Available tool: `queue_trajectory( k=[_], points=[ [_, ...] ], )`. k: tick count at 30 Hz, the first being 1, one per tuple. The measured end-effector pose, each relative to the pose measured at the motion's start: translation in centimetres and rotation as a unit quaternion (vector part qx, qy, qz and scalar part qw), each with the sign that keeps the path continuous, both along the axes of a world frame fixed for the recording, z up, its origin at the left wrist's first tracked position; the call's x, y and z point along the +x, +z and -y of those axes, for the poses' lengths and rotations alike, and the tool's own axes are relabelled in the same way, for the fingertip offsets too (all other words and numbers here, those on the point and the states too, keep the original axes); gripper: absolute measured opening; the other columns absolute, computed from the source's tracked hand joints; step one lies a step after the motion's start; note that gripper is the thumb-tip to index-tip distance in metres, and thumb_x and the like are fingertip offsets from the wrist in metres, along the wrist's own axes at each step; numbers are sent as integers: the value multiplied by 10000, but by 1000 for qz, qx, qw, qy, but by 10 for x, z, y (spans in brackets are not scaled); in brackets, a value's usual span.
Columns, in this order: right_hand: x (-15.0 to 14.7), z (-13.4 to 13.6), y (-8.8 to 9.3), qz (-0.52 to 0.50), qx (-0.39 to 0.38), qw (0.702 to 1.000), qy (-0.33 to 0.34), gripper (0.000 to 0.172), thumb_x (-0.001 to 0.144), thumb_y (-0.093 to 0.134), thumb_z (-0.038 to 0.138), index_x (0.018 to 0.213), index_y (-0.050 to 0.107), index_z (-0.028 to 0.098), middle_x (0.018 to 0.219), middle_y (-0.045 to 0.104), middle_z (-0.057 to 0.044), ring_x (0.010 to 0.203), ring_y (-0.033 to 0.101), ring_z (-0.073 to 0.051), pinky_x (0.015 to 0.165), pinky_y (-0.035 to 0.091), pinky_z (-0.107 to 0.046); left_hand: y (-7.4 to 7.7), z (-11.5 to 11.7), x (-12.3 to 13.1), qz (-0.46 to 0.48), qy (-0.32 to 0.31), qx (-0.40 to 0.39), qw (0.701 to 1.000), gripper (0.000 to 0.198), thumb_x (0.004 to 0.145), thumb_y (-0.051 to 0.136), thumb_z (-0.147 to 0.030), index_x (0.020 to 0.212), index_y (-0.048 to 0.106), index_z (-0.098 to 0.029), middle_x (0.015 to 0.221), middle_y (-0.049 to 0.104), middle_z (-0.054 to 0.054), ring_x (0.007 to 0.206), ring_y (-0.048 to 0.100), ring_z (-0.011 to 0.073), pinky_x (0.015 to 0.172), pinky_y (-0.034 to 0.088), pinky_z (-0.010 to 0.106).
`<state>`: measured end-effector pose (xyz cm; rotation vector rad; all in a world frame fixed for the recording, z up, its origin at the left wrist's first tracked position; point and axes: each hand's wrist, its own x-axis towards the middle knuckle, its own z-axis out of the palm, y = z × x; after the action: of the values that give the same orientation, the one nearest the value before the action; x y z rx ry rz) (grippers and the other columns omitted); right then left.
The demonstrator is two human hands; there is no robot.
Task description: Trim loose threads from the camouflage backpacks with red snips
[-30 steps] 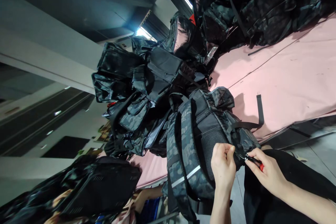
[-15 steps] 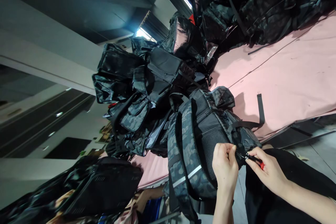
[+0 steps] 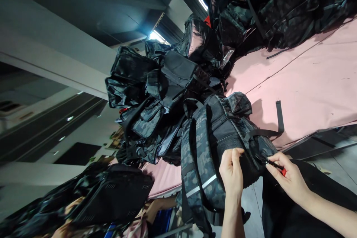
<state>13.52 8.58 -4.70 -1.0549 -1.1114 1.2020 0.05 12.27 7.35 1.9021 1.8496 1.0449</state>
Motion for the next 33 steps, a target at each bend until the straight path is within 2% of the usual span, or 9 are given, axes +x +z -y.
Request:
queue_trajectory(
  k=[4,7,9,14,17,23,27,31,33],
  points=[
    [4,-6,12,19,-13,999,-39,313,897,551,470,1056,491,207,950,606,-59,894,587,-188,752,496,-247,-1,-7,2,-83,16,-53,995,108,851,587,-209,937,651,-191,883,601,36,832,573,169,753,443,290],
    [7,-13,23,80,9,995,-62,323,892,559,477,1074,492,218,865,602,-19,760,584,-151,684,491,-222,-5,-10,8,-129,37,-82,988,42,827,618,-201,853,650,-195,842,581,28,831,564,183,745,430,301],
    [10,-17,28,137,40,987,-76,286,893,560,468,1040,518,226,796,592,6,647,552,-127,625,479,-213,-5,-10,10,-144,24,-87,985,70,841,588,-184,791,637,-186,809,567,30,818,555,188,741,422,306],
    [18,-23,34,221,176,957,-70,118,941,516,337,994,543,236,886,629,24,706,606,-101,664,490,-186,-7,-6,2,-99,5,-54,994,158,882,479,-144,768,587,-161,795,548,45,786,544,178,721,421,294],
    [21,-22,32,254,209,943,-45,121,948,510,318,1032,531,233,897,635,24,697,611,-101,661,493,-199,-11,-2,-3,-74,13,-47,996,181,901,452,-167,767,573,-166,802,548,47,784,544,178,720,422,294],
    [20,-21,25,245,166,955,6,172,944,502,366,1032,555,228,942,644,0,769,629,-130,705,519,-222,-16,-1,4,-112,12,-31,993,177,896,440,-149,755,544,-171,797,552,51,780,535,190,711,408,309],
    [16,-24,24,204,142,969,8,186,937,510,377,1017,570,220,951,644,-16,811,629,-146,740,522,-231,-18,-2,8,-138,2,-15,990,176,890,436,-135,758,547,-171,792,555,57,780,529,198,704,408,316],
    [15,-22,25,144,104,984,21,212,917,535,406,948,590,204,903,642,-28,830,620,-161,759,515,-238,-12,-1,7,-87,-1,-9,996,187,904,425,-160,755,537,-172,774,548,45,737,529,174,662,423,292],
    [16,-20,23,100,72,992,21,236,908,543,423,961,576,196,892,636,-37,832,616,-168,745,516,-236,-5,-3,7,-60,0,5,998,260,937,375,-203,734,536,-171,754,545,43,718,531,164,660,440,292]
  ],
)
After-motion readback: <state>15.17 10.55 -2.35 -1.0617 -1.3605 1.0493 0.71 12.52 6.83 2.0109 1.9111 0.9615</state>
